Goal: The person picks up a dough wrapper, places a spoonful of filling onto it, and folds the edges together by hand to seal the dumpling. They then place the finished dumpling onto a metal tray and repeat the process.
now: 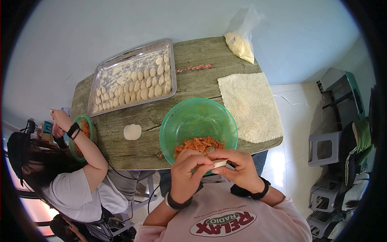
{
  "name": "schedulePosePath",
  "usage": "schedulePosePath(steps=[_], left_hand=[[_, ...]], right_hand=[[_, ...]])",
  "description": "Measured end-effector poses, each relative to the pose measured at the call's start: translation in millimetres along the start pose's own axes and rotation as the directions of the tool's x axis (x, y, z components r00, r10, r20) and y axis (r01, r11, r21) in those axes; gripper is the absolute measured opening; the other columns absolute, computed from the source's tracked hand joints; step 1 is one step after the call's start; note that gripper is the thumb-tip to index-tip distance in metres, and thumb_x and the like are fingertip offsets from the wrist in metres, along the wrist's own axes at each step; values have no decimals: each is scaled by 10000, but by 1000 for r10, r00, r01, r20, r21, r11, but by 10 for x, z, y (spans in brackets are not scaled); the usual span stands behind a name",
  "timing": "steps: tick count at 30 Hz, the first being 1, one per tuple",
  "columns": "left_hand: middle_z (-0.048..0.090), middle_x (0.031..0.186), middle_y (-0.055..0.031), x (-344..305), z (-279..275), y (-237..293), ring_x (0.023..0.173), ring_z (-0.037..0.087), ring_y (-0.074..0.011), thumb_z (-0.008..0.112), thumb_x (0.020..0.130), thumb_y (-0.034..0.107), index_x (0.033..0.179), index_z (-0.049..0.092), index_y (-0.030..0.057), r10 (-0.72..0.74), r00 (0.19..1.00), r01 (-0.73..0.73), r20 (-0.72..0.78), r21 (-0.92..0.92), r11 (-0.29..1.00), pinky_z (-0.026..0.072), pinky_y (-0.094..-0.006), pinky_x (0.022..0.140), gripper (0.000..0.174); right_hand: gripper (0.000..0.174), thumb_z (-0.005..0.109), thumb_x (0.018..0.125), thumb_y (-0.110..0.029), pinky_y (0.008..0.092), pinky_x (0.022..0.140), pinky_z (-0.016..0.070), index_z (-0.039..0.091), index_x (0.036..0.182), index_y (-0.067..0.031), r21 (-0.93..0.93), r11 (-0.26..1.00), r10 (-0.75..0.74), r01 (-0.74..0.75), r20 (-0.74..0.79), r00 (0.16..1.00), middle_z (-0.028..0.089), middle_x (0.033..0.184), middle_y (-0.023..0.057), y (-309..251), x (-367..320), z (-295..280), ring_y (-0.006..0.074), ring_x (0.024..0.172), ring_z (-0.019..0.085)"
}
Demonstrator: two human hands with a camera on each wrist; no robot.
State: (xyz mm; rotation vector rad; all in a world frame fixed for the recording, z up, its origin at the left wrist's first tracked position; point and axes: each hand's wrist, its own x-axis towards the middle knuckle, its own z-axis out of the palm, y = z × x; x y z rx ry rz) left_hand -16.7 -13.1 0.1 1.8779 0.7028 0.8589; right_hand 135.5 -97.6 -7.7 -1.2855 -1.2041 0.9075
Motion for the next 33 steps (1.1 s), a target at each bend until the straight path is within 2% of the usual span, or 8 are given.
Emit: schedulePosePath(steps=[10,12,22,24,26,27,29,33], left_hand=[[596,781,-58,-1,28,24,720,568,-198,695,714,22,844,658,42,5,998,-5,-57,5,1000,439,-293,620,136],[598,805,-56,-17,17,-5,731,569,-168,698,745,49,834,661,27,-8,1000,8,8,8,1000,444,-269,634,99],[590,795,-57,-11,19,-9,726,569,-167,705,742,50,828,656,24,-22,999,21,26,40,999,444,-268,628,102],[589,798,-58,-14,52,14,727,568,-164,704,742,45,841,659,18,-104,994,100,-34,-86,991,445,-269,631,112],[589,800,-58,-6,37,-2,728,567,-163,704,742,45,846,660,15,-66,998,65,-15,-60,996,445,-267,633,117],[588,801,-58,-4,27,-9,729,567,-161,705,741,44,851,660,13,-28,1000,28,6,-35,999,445,-266,635,122],[588,799,-57,-11,16,-10,732,566,-161,704,741,43,844,660,15,-35,999,35,20,-15,999,444,-267,637,116],[590,792,-53,-17,9,-14,732,566,-163,705,735,37,825,659,18,-36,998,34,44,43,999,445,-272,638,102]], right_hand=[[443,697,724,17,290,773,504,577,1147,-40,-26,999,-40,39,-18,999,641,1050,114,-30,17,27,213,912,644],[447,694,724,21,291,771,504,573,1150,-39,-70,997,-45,45,0,999,640,1049,116,-42,23,27,217,910,644],[447,695,722,15,306,761,507,567,1148,-31,-94,994,-63,63,-7,998,638,1045,127,-30,26,51,240,888,648],[450,694,722,15,310,759,507,565,1151,-32,-105,992,-77,75,-18,997,637,1045,128,-25,27,56,241,889,648],[467,694,723,8,313,758,508,557,1167,-38,-106,992,-77,75,-12,997,635,1047,128,-24,33,59,244,887,647],[467,694,723,8,313,758,508,557,1167,-38,-106,992,-77,76,-12,997,635,1047,128,-37,34,64,244,887,647],[410,708,742,-14,268,763,503,587,1134,-32,-127,991,-35,34,-10,999,650,1047,100,-73,34,72,179,911,640],[427,706,739,-7,273,766,503,580,1147,-37,-129,991,-40,40,2,999,646,1058,103,-65,28,78,190,911,642]])
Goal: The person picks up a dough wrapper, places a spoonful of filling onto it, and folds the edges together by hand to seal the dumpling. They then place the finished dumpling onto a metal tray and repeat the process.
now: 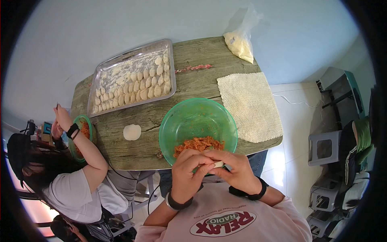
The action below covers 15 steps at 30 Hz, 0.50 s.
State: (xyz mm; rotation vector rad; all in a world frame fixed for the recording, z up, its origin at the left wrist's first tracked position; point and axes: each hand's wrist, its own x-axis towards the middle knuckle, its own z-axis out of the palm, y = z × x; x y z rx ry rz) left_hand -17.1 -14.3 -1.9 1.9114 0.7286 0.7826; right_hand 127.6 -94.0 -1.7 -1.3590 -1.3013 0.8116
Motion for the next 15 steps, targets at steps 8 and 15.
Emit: schedulePosePath(steps=[8,15], left_hand=[[603,805,-56,10,16,25,748,574,-184,716,718,49,818,665,27,74,995,-71,-65,54,996,446,-280,640,114],[593,813,-67,17,17,16,748,557,-218,703,690,51,770,645,26,73,997,-68,-28,145,987,432,-304,668,102]], right_hand=[[497,702,732,0,285,775,507,546,1200,-55,-40,999,2,-1,20,1000,633,1090,117,5,-14,3,216,932,644],[537,703,724,4,291,786,506,524,1227,-55,-32,998,52,-50,57,997,624,1116,119,4,-19,34,224,952,641]])
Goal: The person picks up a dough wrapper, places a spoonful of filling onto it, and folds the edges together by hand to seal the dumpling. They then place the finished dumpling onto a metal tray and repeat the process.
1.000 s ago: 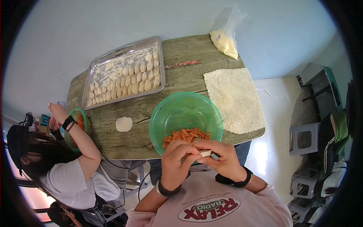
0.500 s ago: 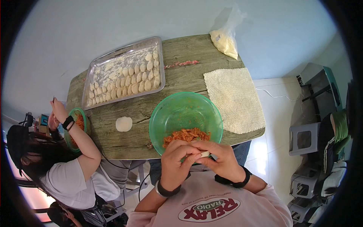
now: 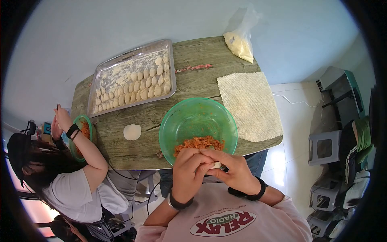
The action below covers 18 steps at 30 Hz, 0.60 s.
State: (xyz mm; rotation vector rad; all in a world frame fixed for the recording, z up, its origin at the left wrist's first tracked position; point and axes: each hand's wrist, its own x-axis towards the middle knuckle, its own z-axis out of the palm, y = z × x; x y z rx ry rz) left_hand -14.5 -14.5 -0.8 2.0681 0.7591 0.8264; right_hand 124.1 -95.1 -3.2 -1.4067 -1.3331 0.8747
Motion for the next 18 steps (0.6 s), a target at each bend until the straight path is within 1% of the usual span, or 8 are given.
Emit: schedulePosePath(steps=[4,6,7,9,10,12,14,18], left_hand=[[584,811,-68,13,13,9,725,541,-228,698,692,67,727,629,29,20,1000,-19,-18,63,998,420,-307,654,86],[592,841,-71,-4,2,-24,767,569,-210,712,699,76,828,645,40,31,999,-31,16,35,999,443,-298,675,150],[592,841,-71,-7,1,-17,767,569,-210,712,699,76,828,645,40,31,999,-31,16,34,999,443,-298,675,150],[618,958,-76,-13,-4,3,883,599,-185,725,729,93,1013,630,32,-130,991,129,15,-271,954,480,-293,736,306],[618,958,-76,-19,-4,-11,883,599,-185,725,729,93,1013,630,32,-130,991,129,16,-271,954,480,-293,736,306],[607,1085,-93,-28,-1,-63,984,588,-168,738,742,94,1163,564,3,-229,956,293,185,-506,811,495,-295,802,464],[600,1110,-94,-51,11,-81,990,586,-164,733,746,73,1171,557,-10,-242,943,329,228,-539,775,495,-294,809,468],[607,1090,-100,-83,35,-103,961,594,-158,708,754,1,1150,567,-22,-292,924,382,246,-576,722,498,-280,802,421]], right_hand=[[538,698,727,14,286,792,505,521,1230,-52,-16,1000,16,-16,5,1000,621,1122,118,-7,4,-5,215,960,639],[537,698,727,17,283,792,504,521,1229,-50,-23,999,23,-23,6,1000,622,1118,116,2,2,-2,200,961,638],[559,684,738,12,301,776,510,497,1257,-80,2,1000,15,-15,-16,1000,628,1067,133,15,-1,4,239,936,642],[582,669,749,8,320,759,516,474,1285,-109,27,1000,10,-9,-40,999,635,1015,151,41,1,3,279,911,646],[566,670,757,1,312,767,516,475,1280,-98,91,996,11,-4,-77,997,634,1044,141,55,4,-7,248,928,644],[551,670,766,-6,304,774,515,477,1275,-87,153,988,12,5,-115,993,633,1072,132,70,4,-20,217,945,643],[497,666,792,-30,286,770,511,490,1256,-63,323,945,92,-49,-119,989,625,1086,101,77,-10,-21,161,961,615],[435,666,812,-72,266,760,507,516,1220,-49,332,943,67,-24,-119,991,602,1064,82,132,-9,-17,142,946,594]])
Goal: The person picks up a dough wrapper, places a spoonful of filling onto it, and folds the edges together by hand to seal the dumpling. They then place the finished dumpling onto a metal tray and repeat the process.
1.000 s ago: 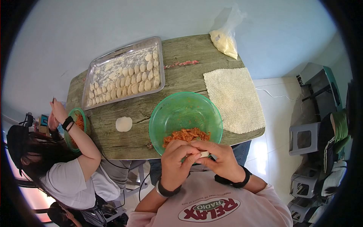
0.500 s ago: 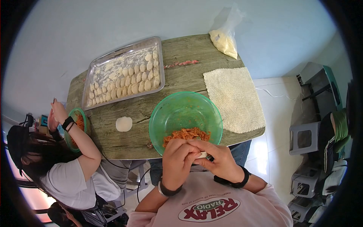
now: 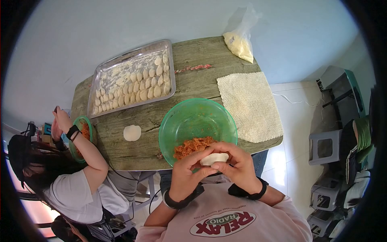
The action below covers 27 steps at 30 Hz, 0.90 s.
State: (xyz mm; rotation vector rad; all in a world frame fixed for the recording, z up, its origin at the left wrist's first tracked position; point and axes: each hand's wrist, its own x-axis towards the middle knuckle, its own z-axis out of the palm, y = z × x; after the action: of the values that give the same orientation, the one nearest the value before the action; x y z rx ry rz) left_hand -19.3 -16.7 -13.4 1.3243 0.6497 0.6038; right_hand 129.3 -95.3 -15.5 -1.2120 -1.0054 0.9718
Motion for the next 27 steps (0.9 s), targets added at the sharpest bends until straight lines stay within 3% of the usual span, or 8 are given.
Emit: schedulePosePath(steps=[6,8,11,14,21,23,24,27], left_hand=[[625,994,-96,-26,-20,-93,886,617,-149,649,798,-33,1065,587,-39,46,997,-52,-64,-108,993,509,-258,776,275],[618,1010,-101,-31,-36,-84,893,614,-149,645,800,-36,1064,582,-41,35,997,-42,-67,-118,992,509,-258,777,272],[598,1043,-110,4,5,-12,911,609,-152,642,802,-40,1073,570,-44,38,998,-46,-47,-183,982,509,-257,783,280],[577,1069,-112,9,-3,-61,933,605,-158,642,801,-41,1089,559,-44,58,998,-58,-6,-226,972,508,-260,794,300],[578,1044,-101,19,-39,-19,929,610,-162,647,799,-39,1063,572,-47,83,996,-79,29,-109,991,503,-252,795,275],[596,1012,-90,15,-9,-26,908,602,-149,658,788,-38,1048,591,-34,30,999,-27,13,-148,989,488,-248,782,268],[614,979,-79,11,2,-30,888,595,-135,670,778,-36,1033,609,-21,-24,1000,24,1,-186,982,472,-245,769,262],[614,1005,-102,-6,-25,-18,898,613,-148,644,809,-25,1066,581,-44,-7,1000,6,-7,-142,990,498,-238,761,265]], right_hand=[[314,631,852,-117,243,727,505,551,1136,-11,3,1000,-8,8,5,1000,544,1007,67,-40,25,-33,140,850,593],[260,584,889,-125,236,722,504,555,1107,13,175,984,24,-26,16,1000,533,996,72,-75,25,-14,131,823,586],[212,549,913,-131,228,704,495,569,1044,35,219,974,63,-64,10,998,537,966,71,-68,28,-20,117,795,579],[198,548,916,-145,222,678,482,581,988,36,62,998,7,-11,60,998,544,925,58,-88,48,-63,105,775,574],[159,561,907,-125,216,662,469,584,940,29,161,985,63,-65,17,998,553,880,50,14,53,-57,97,748,560],[145,565,903,-111,213,662,468,582,930,31,11,999,-32,32,23,999,554,876,48,28,64,-83,97,751,557],[145,565,903,-111,213,662,468,582,930,31,11,999,-31,31,24,999,554,876,48,27,67,-81,97,751,557],[124,566,899,-93,215,653,465,578,935,24,29,999,-39,38,5,999,556,844,44,6,68,-58,96,735,557]])
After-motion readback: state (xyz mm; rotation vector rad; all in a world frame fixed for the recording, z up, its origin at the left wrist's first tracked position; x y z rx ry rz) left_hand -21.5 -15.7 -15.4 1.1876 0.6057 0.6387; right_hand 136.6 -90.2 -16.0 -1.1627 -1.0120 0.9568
